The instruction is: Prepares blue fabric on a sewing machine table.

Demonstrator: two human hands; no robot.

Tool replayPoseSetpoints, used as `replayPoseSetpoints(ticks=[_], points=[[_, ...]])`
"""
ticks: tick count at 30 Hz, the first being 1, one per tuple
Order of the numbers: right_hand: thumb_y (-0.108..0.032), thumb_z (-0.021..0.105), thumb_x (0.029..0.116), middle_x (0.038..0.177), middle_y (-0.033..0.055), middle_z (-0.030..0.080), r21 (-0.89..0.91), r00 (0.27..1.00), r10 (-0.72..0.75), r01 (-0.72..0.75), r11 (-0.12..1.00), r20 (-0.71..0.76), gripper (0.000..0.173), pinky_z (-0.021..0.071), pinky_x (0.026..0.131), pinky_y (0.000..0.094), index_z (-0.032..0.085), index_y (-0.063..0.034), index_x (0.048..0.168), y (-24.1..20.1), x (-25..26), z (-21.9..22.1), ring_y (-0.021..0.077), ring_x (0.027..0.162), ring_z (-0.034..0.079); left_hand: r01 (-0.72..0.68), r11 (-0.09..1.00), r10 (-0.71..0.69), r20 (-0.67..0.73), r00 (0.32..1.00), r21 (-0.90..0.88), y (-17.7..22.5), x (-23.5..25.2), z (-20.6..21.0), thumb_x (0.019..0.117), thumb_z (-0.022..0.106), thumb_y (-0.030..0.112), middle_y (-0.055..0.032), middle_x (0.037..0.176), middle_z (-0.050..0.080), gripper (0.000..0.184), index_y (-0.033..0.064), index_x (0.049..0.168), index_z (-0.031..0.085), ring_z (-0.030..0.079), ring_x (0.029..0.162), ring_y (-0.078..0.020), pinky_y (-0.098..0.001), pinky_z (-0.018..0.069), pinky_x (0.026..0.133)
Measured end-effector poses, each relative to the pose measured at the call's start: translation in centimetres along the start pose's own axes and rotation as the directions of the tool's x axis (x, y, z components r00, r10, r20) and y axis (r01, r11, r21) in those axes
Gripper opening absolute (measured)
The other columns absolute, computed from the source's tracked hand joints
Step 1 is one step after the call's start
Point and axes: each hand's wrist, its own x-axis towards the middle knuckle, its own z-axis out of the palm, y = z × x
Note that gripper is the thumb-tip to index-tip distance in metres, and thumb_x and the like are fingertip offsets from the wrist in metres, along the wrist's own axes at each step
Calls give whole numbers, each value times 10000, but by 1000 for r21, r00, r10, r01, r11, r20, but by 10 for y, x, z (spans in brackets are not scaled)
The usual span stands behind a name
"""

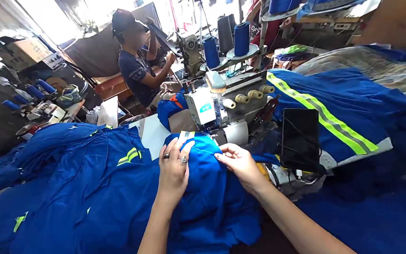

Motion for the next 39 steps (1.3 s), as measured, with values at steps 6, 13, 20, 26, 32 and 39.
replayPoseSetpoints(ticks=[6,13,20,26,32,39], points=[[8,687,919,981,30,749,-22,984,-169,170,985,65,279,596,797,252,712,-58,1189,8,-2,-2,89,857,708,177,984,-177,224,958,21,-1,50,5,938,701,423,-95,1247,700,434,76,1196,739,585,1251,-329,-615,362,1096],[-132,786,829,1159,27,597,-211,965,-254,234,949,-71,240,542,642,185,735,-122,1064,25,-14,2,40,760,594,313,846,-237,220,946,-432,10,63,-2,895,761,99,22,967,714,59,104,952,748,672,914,-48,-254,572,828],[-203,787,850,933,0,651,-233,982,-183,166,958,-51,133,515,659,159,723,-88,837,40,-10,4,14,738,593,170,950,-125,180,976,-260,-9,62,16,929,712,94,-37,1033,728,60,69,926,766,678,999,-134,-347,549,904],[-270,777,851,822,-42,624,-342,985,-161,129,931,-67,165,489,667,159,721,-121,807,45,-10,1,0,731,573,265,955,-229,238,944,-132,-13,54,9,962,677,131,-4,967,723,113,119,970,789,687,893,-105,-344,571,803],[-281,785,848,736,-55,579,-344,992,-92,56,937,-91,204,440,596,172,663,-130,784,44,-8,3,1,630,518,397,913,-357,286,889,-94,-4,60,4,929,743,165,20,931,726,38,151,930,778,678,832,-108,-385,555,740],[-216,740,890,649,-99,519,-222,996,-55,68,973,66,260,436,570,167,705,-161,1141,41,-8,-8,-5,573,486,45,984,-60,83,995,174,18,37,22,973,635,132,-99,1103,714,151,86,1004,775,649,1095,-295,-519,497,955]])
